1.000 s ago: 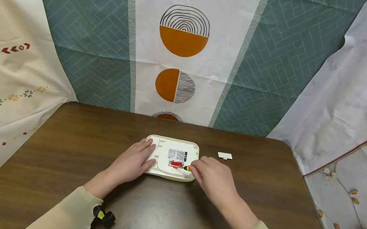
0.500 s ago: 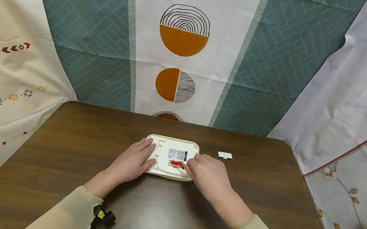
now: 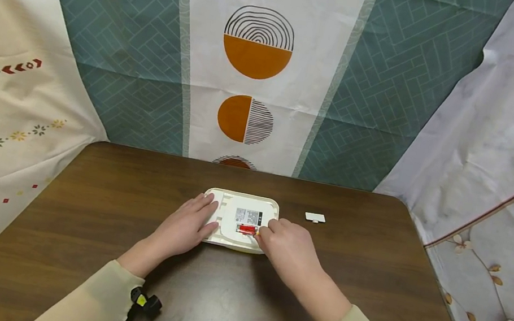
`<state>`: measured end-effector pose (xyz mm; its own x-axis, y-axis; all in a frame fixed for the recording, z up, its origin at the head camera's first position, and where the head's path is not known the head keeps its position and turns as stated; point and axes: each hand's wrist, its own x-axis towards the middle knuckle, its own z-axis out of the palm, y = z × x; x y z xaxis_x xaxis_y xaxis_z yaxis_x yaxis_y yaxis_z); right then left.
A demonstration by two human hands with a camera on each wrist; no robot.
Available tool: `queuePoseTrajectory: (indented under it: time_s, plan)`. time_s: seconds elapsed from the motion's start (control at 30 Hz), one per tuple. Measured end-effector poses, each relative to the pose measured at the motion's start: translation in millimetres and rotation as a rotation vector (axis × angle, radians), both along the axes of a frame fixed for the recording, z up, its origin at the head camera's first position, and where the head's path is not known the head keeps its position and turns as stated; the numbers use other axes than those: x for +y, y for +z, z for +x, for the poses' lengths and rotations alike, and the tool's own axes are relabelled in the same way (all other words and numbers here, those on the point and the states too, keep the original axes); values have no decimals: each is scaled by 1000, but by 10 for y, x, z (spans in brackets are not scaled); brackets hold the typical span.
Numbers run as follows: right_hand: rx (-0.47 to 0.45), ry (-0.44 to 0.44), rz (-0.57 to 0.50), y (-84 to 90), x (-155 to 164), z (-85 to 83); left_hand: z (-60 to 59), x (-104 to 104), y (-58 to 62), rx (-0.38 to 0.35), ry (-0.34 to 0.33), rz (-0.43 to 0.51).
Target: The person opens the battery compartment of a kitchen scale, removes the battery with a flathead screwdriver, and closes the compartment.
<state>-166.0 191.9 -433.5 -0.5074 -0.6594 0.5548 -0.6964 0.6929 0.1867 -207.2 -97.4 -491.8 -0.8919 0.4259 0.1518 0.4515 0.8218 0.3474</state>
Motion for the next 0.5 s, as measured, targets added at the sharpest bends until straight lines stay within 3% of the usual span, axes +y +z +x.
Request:
queuePoseTrajectory:
  time_s: [0.5]
  plan:
    - [-2,39,-9,-108,74,64,-5,-5,-4,1,-5,6]
